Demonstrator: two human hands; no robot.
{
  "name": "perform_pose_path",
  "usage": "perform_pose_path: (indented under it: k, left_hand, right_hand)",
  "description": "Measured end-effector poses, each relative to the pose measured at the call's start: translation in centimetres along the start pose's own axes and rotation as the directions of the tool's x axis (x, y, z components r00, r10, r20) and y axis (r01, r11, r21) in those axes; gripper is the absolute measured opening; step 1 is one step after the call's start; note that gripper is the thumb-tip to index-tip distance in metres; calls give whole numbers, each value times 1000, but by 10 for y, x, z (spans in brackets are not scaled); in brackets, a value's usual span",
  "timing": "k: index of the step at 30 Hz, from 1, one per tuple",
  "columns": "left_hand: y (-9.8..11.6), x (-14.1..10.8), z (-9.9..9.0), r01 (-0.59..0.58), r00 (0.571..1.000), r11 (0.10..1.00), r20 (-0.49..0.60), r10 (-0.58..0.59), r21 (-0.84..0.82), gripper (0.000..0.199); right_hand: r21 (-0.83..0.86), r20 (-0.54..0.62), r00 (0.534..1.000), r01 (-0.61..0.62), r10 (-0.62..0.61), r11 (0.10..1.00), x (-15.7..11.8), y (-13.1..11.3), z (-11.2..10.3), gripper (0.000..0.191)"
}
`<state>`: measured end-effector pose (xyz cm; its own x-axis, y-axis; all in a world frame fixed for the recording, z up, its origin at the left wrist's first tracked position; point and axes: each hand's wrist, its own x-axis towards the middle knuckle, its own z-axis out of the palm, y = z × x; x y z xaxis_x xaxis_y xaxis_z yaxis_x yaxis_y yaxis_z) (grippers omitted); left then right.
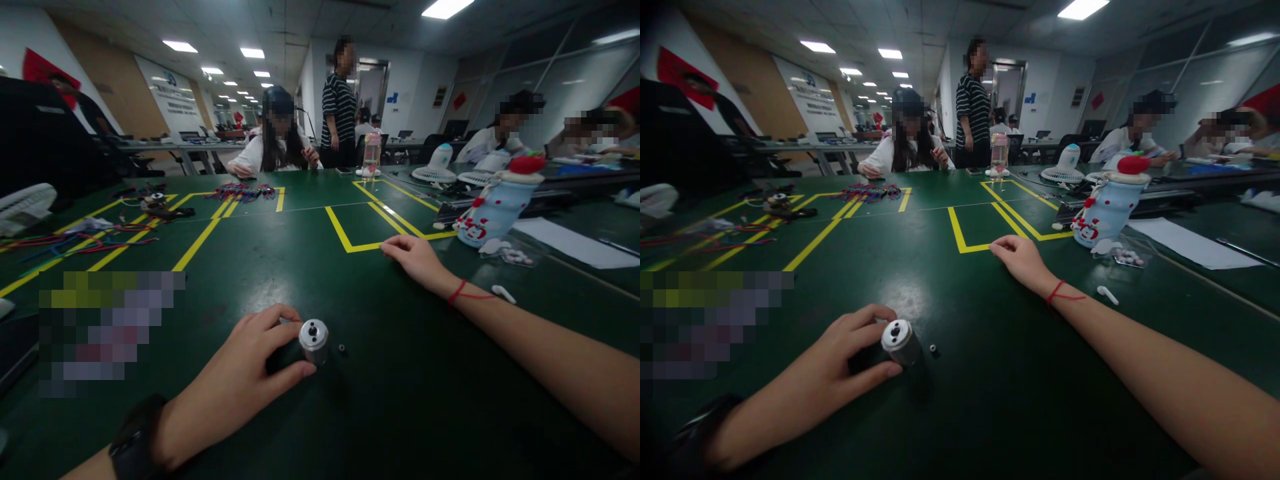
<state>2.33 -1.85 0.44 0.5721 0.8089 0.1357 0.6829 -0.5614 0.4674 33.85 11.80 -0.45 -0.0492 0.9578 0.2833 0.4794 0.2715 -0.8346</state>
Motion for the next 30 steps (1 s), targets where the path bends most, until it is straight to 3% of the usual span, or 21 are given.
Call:
perform_pose_path:
  k: [3, 5, 7, 9, 10, 12, 17, 19, 23, 28, 30]
  left_hand:
    - [2, -3, -7, 3, 1000, 1000, 2, -3, 2, 18]
    - [0, -4, -11, 6, 1000, 1000, 6, -6, 4, 19]
    - [-5, -3, -10, 8, 1000, 1000, 10, -8, 7, 20]
    - [-11, -2, -8, 5, 1000, 1000, 11, -5, 13, 20]
    - [-13, -1, -6, 3, 1000, 1000, 10, -3, 15, 19]
    - [-16, -1, -5, 0, 1000, 1000, 13, 0, 17, 18]
    - [-16, -2, -5, -3, 1000, 1000, -12, 4, 23, 21]
    - [-15, -2, -2, -8, 1000, 1000, -28, 8, 25, 22]
    - [-10, -1, 2, -13, 1000, 1000, -26, 13, 22, 23]
    - [-3, 0, -1, -14, 1000, 1000, -15, 15, 20, 21]
    - [-3, 2, 0, -15, 1000, 1000, -16, 16, 23, 21]
  right_hand:
    - [-43, 139, 989, 56, -50, 997, -18, -30, 7, 23]
    - [-47, 323, 938, 150, -127, 988, -32, -50, 17, 22]
    - [-27, 561, 780, 352, -277, 936, -46, -64, 28, 23]
    - [-29, 669, 646, 517, -368, 855, -56, -73, 39, 22]
    - [-35, 683, 617, 562, -390, 827, -59, -75, 44, 19]
    - [-28, 657, 630, 570, -414, 821, -63, -79, 50, 12]
    - [95, 389, 806, 447, -447, 889, -66, -93, 56, 13]
    - [104, 355, 811, 461, -466, 881, -71, -98, 57, 14]
    - [103, 413, 771, 489, -484, 866, -79, -103, 58, 12]
    - [158, 376, 807, 428, -455, 890, -80, -107, 53, 13]
    - [152, 394, 802, 426, -450, 892, -81, -106, 52, 14]
